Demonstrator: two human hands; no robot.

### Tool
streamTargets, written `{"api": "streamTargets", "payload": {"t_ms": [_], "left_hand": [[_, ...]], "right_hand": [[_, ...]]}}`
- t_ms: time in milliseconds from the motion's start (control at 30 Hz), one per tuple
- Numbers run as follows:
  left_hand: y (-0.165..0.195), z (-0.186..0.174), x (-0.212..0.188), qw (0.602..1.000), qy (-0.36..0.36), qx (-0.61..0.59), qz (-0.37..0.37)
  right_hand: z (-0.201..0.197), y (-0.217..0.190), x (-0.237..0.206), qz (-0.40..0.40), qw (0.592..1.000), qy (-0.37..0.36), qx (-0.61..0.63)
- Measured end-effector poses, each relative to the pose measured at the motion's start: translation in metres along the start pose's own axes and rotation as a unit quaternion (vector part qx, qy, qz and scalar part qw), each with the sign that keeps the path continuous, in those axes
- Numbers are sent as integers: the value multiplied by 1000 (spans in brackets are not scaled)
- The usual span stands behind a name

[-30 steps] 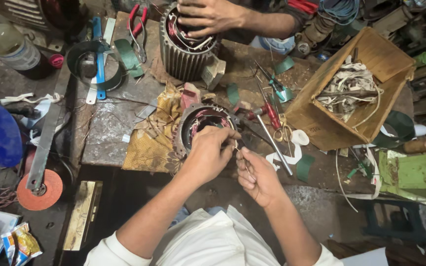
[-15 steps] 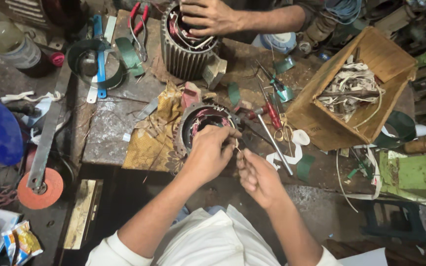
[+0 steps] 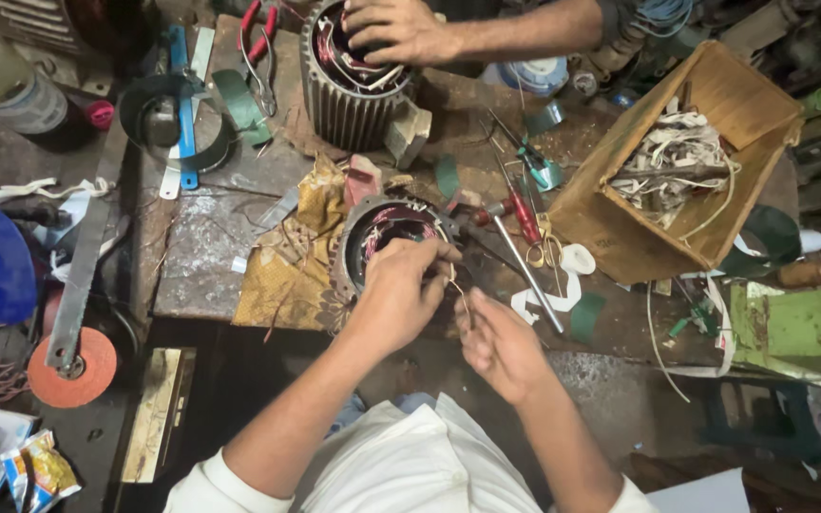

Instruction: The person works on a motor stator, using pliers and a wooden stick to adjust and secure copper windings. They repeatedly pull, tuck, and press wires into the stator slots while another person works on a similar stator nearby.

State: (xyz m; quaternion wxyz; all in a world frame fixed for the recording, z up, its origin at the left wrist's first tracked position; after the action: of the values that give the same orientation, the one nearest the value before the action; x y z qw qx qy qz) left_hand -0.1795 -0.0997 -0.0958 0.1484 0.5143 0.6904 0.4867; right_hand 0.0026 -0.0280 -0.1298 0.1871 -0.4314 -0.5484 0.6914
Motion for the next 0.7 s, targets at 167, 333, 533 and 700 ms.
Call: {"api": "streamTargets", "payload": {"t_ms": [167, 333, 533, 700], "left_hand": [[-3, 2, 0, 1000, 7, 7, 11], [1, 5, 1, 1000, 1, 15, 6], [1, 5, 1, 1000, 5, 14, 14], [2, 11, 0, 999, 7, 29, 17]], "right_hand": [[4, -29, -23, -461, 768, 71, -439], [4, -8, 0, -194, 961, 55, -189], [-22, -7, -13, -122, 985, 23, -117], [-10, -4, -10, -286, 934, 57, -205]]}}
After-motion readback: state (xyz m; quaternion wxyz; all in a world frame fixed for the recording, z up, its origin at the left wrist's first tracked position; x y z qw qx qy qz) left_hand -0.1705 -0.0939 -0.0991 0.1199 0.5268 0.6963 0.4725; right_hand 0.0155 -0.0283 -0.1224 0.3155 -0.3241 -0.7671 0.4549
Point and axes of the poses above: each hand's wrist, its own x-axis towards the middle knuckle, its own z-axis out of the palm, y = z × x, the point moved 2 cm from there along x, towards the middle knuckle, and after that the axes turned 9 degrees about x, right-handed, at the moved point
